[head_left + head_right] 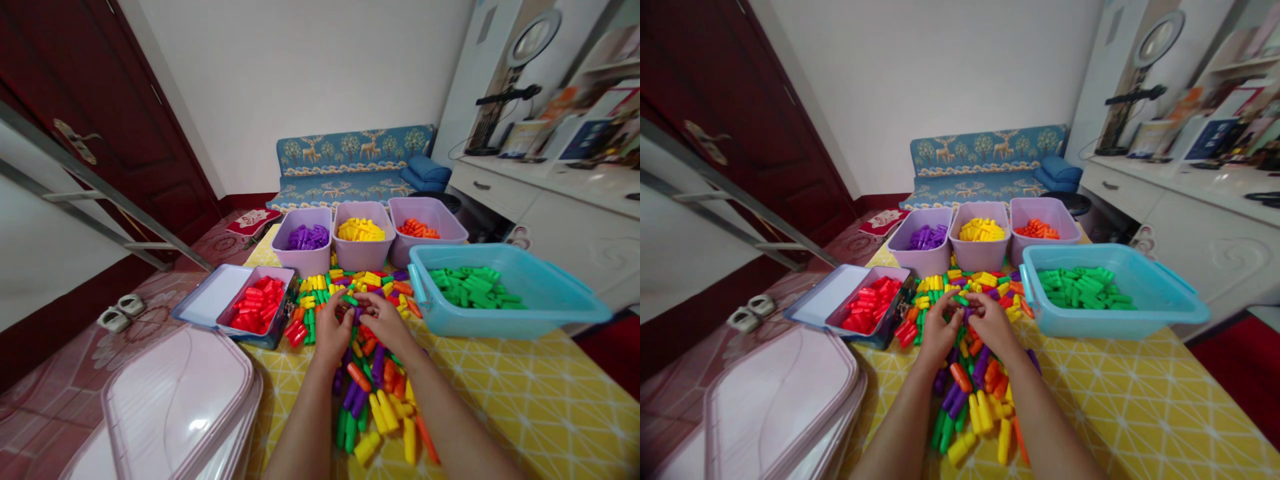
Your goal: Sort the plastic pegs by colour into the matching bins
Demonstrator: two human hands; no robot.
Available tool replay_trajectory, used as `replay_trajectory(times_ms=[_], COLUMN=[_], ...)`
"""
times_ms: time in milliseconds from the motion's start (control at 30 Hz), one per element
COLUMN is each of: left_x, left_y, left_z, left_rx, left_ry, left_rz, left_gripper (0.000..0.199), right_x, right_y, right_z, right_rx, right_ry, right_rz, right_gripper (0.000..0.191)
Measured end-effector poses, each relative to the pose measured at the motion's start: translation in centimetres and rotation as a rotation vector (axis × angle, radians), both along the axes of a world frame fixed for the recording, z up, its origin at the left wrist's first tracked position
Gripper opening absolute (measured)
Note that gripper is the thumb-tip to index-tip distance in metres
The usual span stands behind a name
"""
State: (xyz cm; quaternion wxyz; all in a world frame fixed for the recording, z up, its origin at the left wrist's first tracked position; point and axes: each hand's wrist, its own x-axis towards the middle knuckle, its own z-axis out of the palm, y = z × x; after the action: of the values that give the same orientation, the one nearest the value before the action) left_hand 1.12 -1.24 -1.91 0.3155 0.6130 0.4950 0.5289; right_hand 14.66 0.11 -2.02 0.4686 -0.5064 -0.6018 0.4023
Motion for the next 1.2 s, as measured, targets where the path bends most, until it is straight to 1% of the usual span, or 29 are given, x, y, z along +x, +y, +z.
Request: replay_trajectory(times_ms=[100, 200, 333, 433, 567, 667, 767, 833, 967, 1100, 1200], left_x=[0.0, 0.1, 0.2, 0.2, 0.3, 0.5, 0.5, 0.4, 0.3, 0.2, 0.3], left_y=[0.1, 0.1, 0.1, 0.1, 0.0, 0.0, 0.1, 0.1, 0.3, 0.2, 0.1], left_z=[0.0, 0.2, 0.4, 0.5, 0.6, 0.5, 0.3, 0.2, 0.0, 0.1, 0.2], left_rx=[-0.003, -0.028, -0.017, -0.024, -0.063, -0.075, -0.067, -0.063, -0.062, -0.053, -0.056], left_ry=[-0.170, -0.309, -0.372, -0.408, -0.408, -0.401, -0.407, -0.399, -0.367, -0.329, -0.316], left_rz=[0.009, 0.013, 0.025, 0.001, -0.066, -0.110, -0.104, -0.088, -0.066, -0.065, -0.061], left_gripper=[0.038, 0.039, 0.040, 0.043, 0.045, 0.040, 0.031, 0.028, 0.026, 0.025, 0.023], right_x=[-0.4, -0.8, -1.0, -1.1, -1.1, -0.9, -0.7, -0.6, -0.6, -0.7, -0.6], right_y=[-0.5, -0.8, -0.7, -0.6, -0.6, -0.5, -0.4, -0.4, -0.6, -0.7, -0.7], right_z=[0.9, 1.6, 1.6, 1.4, 1.3, 1.2, 1.1, 1.2, 1.8, 2.3, 2.2], right_rx=[-0.023, -0.012, -0.002, 0.019, 0.024, 0.054, 0.087, 0.089, 0.027, -0.045, -0.035], right_ry=[0.101, 0.122, 0.120, 0.147, 0.239, 0.289, 0.275, 0.265, 0.299, 0.321, 0.324], right_rz=[0.064, 0.076, 0.060, 0.003, -0.057, -0.093, -0.128, -0.140, -0.097, -0.030, -0.028], right_gripper=[0.040, 0.035, 0.031, 0.027, 0.028, 0.028, 0.026, 0.028, 0.039, 0.038, 0.039])
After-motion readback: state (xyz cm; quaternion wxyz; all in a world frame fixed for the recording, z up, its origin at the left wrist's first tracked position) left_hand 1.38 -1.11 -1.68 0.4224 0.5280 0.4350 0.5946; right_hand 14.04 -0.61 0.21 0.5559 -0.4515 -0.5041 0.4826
